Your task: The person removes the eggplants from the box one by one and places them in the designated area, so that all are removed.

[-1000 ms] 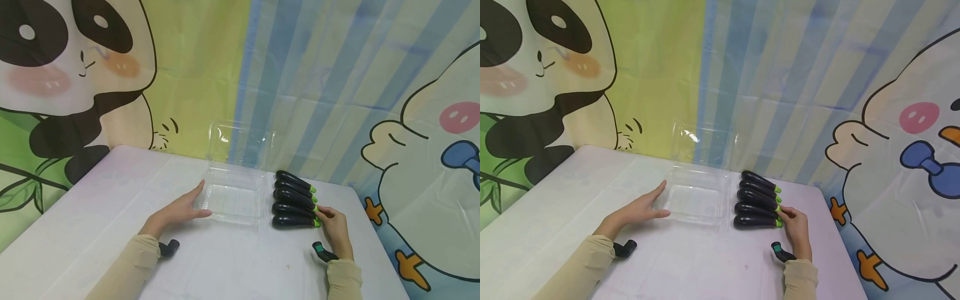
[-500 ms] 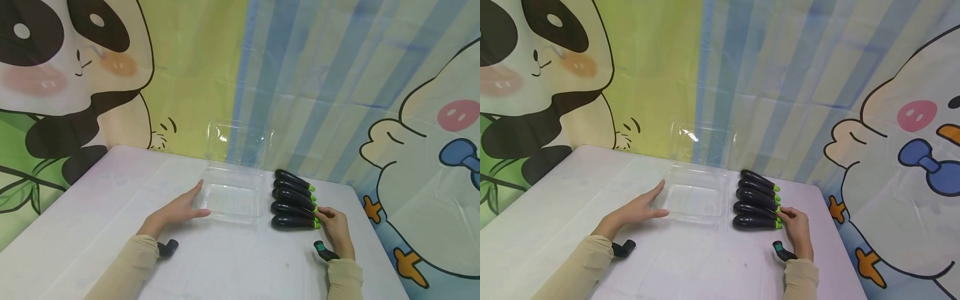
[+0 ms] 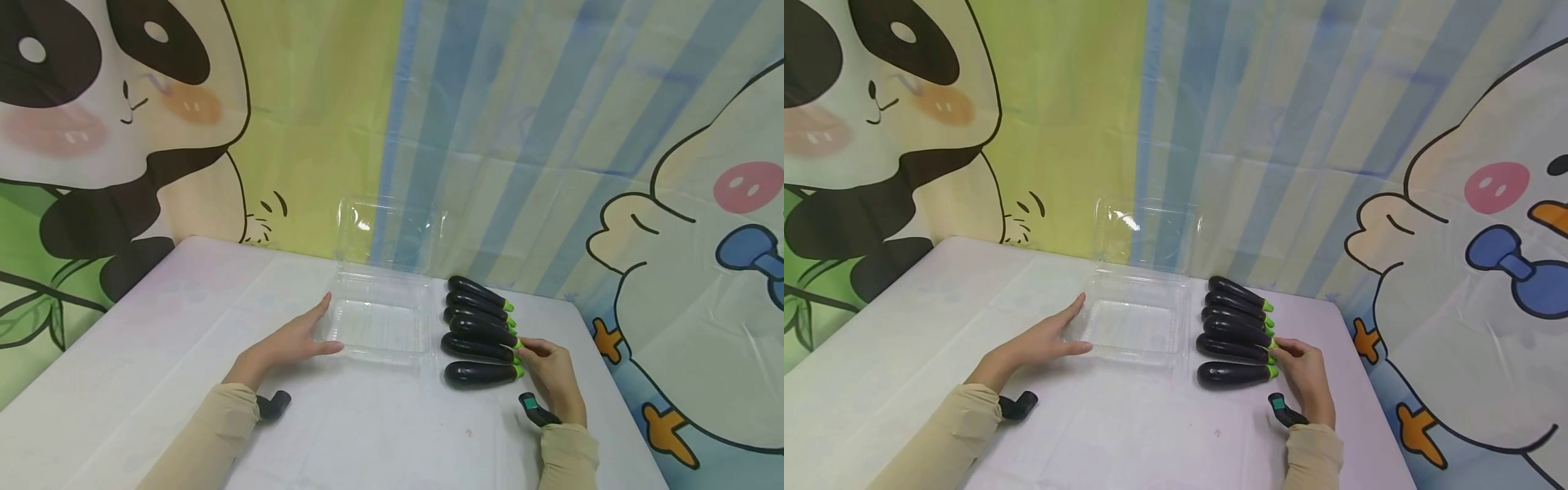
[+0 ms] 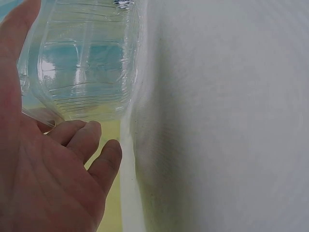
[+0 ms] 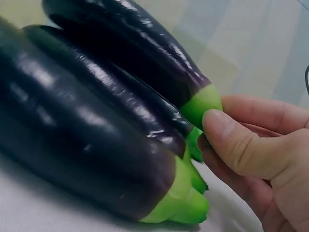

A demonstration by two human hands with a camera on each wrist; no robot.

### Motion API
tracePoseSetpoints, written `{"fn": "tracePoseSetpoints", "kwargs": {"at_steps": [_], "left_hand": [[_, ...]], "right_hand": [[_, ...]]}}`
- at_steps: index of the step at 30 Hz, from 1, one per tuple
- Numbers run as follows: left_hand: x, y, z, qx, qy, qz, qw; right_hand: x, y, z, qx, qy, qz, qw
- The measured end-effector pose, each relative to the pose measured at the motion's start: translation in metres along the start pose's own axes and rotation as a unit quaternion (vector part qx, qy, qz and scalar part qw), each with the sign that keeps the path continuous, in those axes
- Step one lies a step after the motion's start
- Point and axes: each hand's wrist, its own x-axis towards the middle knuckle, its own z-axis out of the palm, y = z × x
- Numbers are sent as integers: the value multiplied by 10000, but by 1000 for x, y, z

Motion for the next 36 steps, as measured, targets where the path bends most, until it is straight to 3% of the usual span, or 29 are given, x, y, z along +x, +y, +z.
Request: {"fn": "tracePoseSetpoints", "kwargs": {"at_steps": [4,9,17,26,36], "left_hand": [[0,-1,0,-5,-18,-29,10000],[-1,-1,1,-8,-20,-35,10000],[-2,-1,2,30,-19,-49,10000],[-2,-1,3,9,-28,-100,9999],[1,-1,0,100,-24,-58,9999]], "right_hand": [[-1,0,0,274,6,237,9993],[1,0,3,458,405,268,9978],[7,4,12,233,729,-135,9970],[9,6,12,-348,432,-454,9974],[11,5,9,-370,233,-390,9983]]}}
